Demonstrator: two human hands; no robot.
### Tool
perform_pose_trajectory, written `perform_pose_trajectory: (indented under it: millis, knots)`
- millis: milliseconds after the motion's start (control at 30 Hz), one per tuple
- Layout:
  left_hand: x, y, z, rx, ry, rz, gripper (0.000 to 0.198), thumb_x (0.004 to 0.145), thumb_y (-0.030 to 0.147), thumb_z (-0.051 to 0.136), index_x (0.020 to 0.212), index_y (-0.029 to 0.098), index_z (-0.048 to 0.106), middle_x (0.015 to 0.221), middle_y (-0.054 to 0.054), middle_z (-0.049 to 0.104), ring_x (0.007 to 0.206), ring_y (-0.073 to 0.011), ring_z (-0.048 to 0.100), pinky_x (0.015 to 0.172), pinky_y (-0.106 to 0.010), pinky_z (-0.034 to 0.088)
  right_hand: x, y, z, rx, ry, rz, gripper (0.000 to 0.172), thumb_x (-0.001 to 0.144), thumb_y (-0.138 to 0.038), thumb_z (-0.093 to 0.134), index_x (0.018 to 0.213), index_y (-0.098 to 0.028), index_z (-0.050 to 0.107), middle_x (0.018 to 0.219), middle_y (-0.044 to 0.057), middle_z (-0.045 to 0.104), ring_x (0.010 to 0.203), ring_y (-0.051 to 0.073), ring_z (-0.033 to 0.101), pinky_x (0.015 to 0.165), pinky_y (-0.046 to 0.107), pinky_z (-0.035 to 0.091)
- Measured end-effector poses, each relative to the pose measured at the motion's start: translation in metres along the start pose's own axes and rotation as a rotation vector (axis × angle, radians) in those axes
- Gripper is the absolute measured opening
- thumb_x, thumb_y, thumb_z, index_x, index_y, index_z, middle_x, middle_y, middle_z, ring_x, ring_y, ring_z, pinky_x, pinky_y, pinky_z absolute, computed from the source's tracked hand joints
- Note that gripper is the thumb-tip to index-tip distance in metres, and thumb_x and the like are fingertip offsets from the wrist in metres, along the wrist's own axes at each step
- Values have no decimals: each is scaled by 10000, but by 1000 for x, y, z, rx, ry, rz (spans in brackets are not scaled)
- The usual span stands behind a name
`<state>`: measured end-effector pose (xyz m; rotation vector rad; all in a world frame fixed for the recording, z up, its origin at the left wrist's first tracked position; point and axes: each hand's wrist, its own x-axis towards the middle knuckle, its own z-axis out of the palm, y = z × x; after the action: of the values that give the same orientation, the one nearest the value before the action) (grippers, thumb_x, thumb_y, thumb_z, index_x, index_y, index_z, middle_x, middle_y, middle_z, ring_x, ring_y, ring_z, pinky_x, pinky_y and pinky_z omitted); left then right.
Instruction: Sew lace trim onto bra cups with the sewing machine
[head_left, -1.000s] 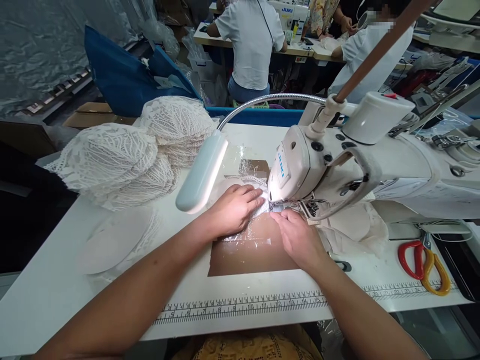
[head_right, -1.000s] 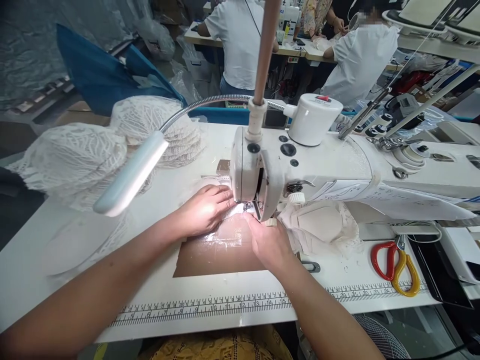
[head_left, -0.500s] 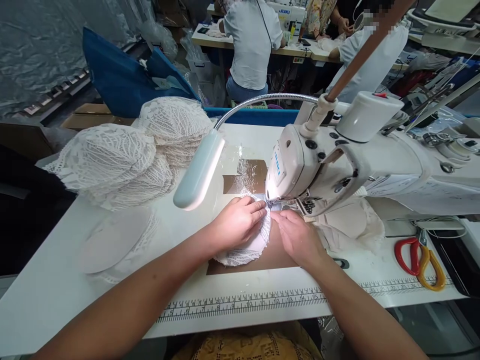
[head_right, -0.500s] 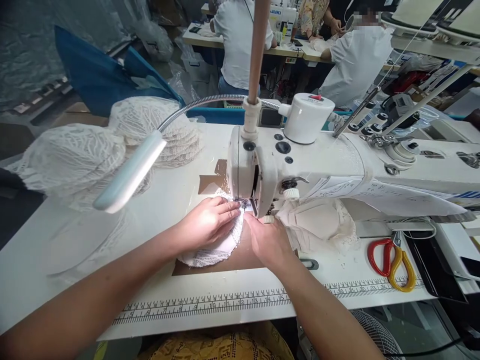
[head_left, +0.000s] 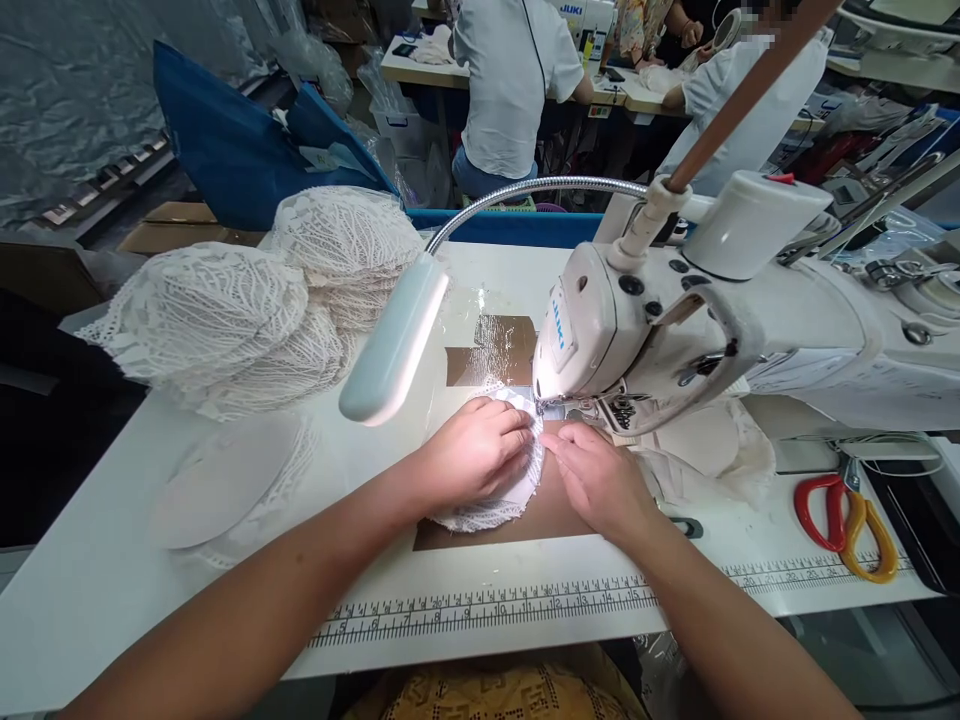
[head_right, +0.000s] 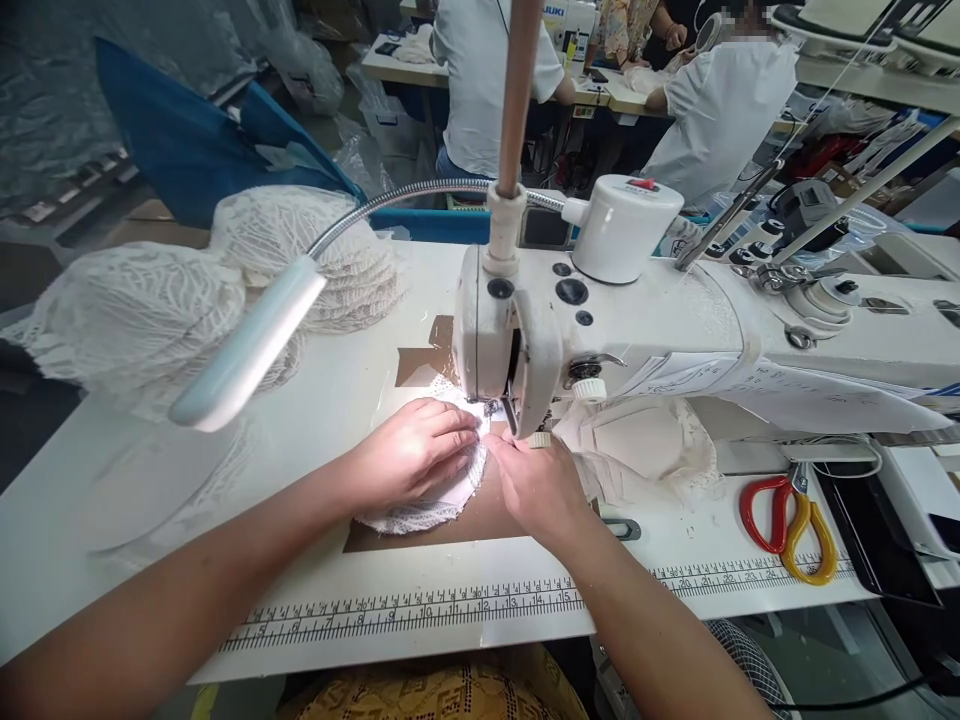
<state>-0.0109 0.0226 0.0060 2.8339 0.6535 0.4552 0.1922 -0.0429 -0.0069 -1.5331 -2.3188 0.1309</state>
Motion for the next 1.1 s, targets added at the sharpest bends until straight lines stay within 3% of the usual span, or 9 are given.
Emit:
perform_pose_trajectory:
  millis: [200,300,533,800,1100]
  knots:
    - [-1,0,-4,19,-74,45,315,959,275,412,765,142,622,820,-69,619,707,-172,548,714,-340,414,-2,3,2,54,4,19,354,865,-83,425,1089,-203,671,893,52,653,771,155,543,629,249,385]
    - [-2,0,-4,25,-90,40,290,958,272,416,818,142,634,873,-79,634,724,-178,562,704,-339,417,-1,1,1,9,17,2,383,847,-58,422,1100,-200,671,849,44,646,747,155,531,621,251,374]
    - [-3,2,1,68,-69,7,303,952,242,428,1129,124,643,1233,-121,622,889,-234,594,767,-380,450,2,-1,4,-163,71,-80,426,794,-25,433,1111,-154,685,787,59,641,703,183,495,617,284,362]
    - [1,0,1,77,-86,-17,344,937,265,457,1194,112,628,1277,-129,602,910,-254,580,773,-397,468,3,-2,9,-216,89,-46,421,783,-34,454,1122,-138,681,810,62,673,750,196,531,665,290,391]
    - [-1,-8,1,-43,-7,78,249,933,177,445,1064,125,650,1127,-133,637,994,-237,567,859,-387,453,-1,0,6,-136,109,-95,393,818,-45,432,1095,-152,689,777,35,658,693,161,525,612,267,377]
